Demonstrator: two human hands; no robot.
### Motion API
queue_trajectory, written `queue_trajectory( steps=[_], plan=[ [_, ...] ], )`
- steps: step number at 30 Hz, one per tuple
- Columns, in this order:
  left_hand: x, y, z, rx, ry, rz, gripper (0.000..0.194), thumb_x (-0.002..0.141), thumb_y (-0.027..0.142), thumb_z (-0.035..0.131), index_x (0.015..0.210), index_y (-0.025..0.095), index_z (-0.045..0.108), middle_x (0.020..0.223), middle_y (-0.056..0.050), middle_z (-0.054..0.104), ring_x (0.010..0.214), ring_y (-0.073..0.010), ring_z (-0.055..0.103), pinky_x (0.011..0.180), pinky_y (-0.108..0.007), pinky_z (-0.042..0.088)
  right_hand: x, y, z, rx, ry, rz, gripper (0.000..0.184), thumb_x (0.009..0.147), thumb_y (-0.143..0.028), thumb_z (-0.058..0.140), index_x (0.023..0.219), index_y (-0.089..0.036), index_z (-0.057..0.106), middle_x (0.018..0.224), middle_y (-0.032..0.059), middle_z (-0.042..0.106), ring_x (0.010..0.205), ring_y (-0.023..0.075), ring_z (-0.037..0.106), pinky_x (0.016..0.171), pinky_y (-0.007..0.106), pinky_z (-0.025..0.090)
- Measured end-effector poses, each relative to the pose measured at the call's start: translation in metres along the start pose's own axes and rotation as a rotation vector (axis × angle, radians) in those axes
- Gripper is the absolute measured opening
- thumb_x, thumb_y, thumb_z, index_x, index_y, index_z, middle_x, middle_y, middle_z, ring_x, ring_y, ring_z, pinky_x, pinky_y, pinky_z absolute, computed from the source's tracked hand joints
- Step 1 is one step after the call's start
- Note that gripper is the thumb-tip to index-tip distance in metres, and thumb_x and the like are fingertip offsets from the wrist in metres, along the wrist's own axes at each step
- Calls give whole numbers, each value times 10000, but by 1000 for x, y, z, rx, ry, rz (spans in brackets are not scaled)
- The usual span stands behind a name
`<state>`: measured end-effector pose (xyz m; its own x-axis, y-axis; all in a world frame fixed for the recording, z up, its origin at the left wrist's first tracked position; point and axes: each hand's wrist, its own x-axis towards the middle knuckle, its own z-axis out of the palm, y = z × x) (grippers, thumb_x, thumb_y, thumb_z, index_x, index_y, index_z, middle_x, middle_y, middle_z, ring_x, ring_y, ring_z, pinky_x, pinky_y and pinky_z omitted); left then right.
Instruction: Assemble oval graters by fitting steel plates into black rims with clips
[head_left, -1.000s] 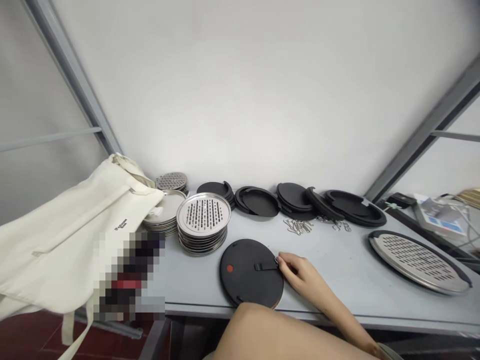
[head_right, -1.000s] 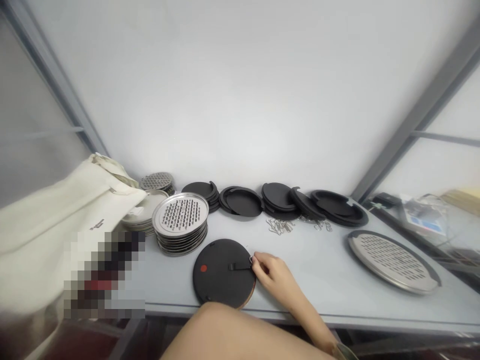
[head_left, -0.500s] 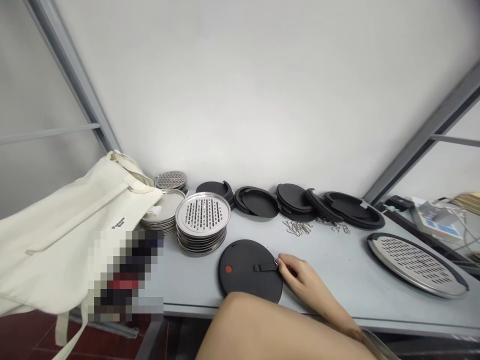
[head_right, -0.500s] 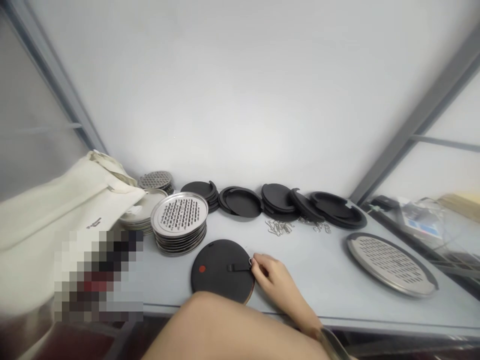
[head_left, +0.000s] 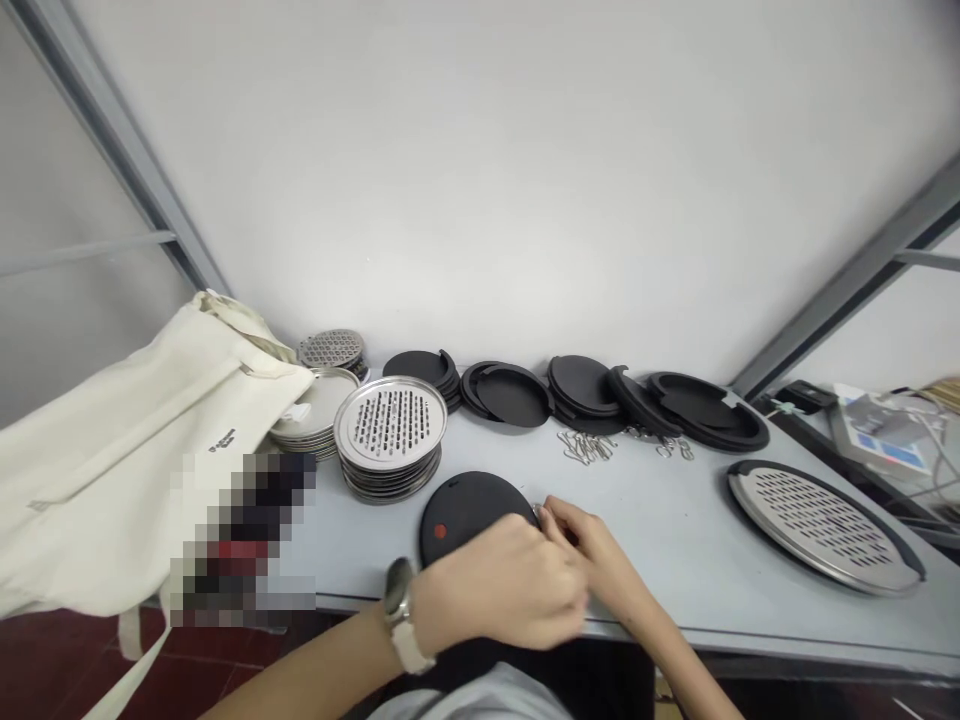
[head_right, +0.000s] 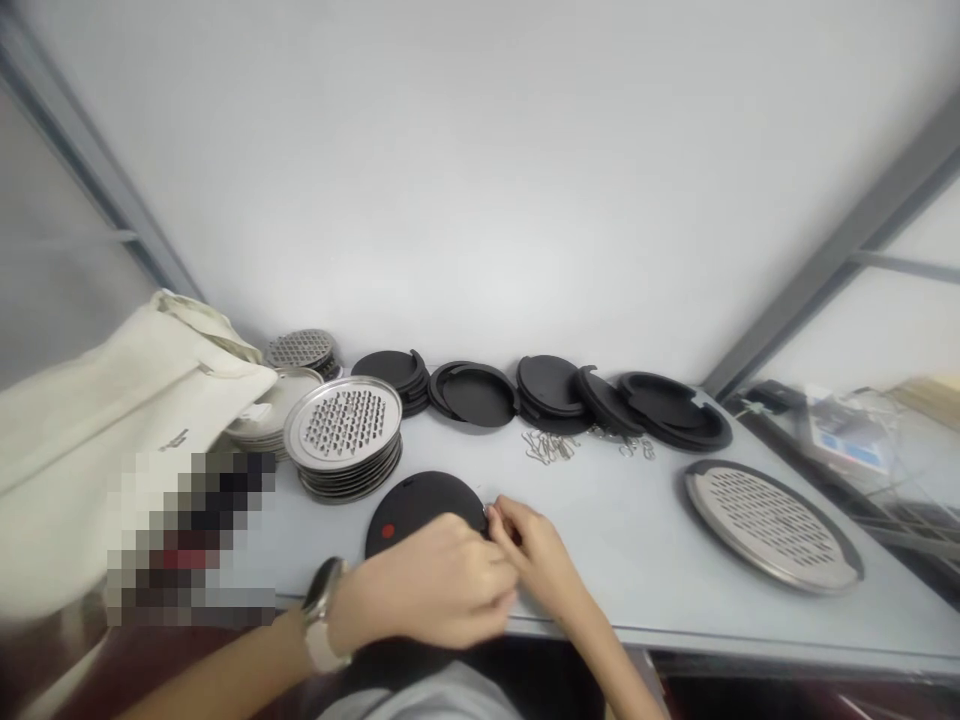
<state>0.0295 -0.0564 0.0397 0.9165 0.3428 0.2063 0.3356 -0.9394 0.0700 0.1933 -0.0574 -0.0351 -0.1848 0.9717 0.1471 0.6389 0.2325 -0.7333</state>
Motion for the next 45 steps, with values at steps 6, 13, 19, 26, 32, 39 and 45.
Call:
queue_trajectory(
  steps=[6,13,19,26,32,39,45],
  plan=[
    [-31,-30,4,-13,-47,-345,216,910,397,499,905,182,521,807,-7,629,687,-175,597,567,-289,310,2,-2,-3,40,-62,0,353,975,-385,331,665,-217,307,584,-53,369,551,124,375,548,239,317],
    [-21,-49,13,-159,-27,-409,291,835,442,610,762,187,490,701,37,576,625,-124,542,551,-274,250,1,-4,-4,33,-54,-33,321,989,-362,325,712,-215,392,658,-11,518,607,154,494,599,251,366],
    [-17,-52,19,-203,30,-474,293,789,424,659,733,184,501,686,49,558,617,-113,537,549,-290,247,5,-1,-3,19,-55,-17,353,991,-398,320,691,-218,371,623,-17,513,574,149,503,572,244,365],
    [-27,-61,17,-184,44,-461,330,827,474,615,738,182,490,703,36,566,638,-123,545,564,-281,257,8,-6,-2,-40,-65,-32,341,984,-390,336,708,-216,437,633,-12,544,587,163,528,589,252,368],
    [-31,-66,15,-181,20,-431,293,857,449,584,760,187,493,726,17,575,659,-140,557,574,-283,275,8,-11,-4,-31,-59,-8,351,984,-370,337,678,-215,412,618,-20,512,583,153,504,576,248,364],
    [-32,-65,20,-179,42,-413,279,884,421,552,761,185,469,697,25,553,631,-131,541,561,-286,261,7,-11,-5,-21,-41,-12,353,991,-360,318,683,-210,406,631,-25,494,597,144,489,591,245,360],
    [-32,-63,19,-152,68,-385,257,878,411,560,774,192,475,708,32,566,637,-127,538,566,-274,256,7,-9,-3,-54,-40,-38,350,986,-358,329,673,-212,384,594,-42,451,563,133,439,560,238,321]
  ],
)
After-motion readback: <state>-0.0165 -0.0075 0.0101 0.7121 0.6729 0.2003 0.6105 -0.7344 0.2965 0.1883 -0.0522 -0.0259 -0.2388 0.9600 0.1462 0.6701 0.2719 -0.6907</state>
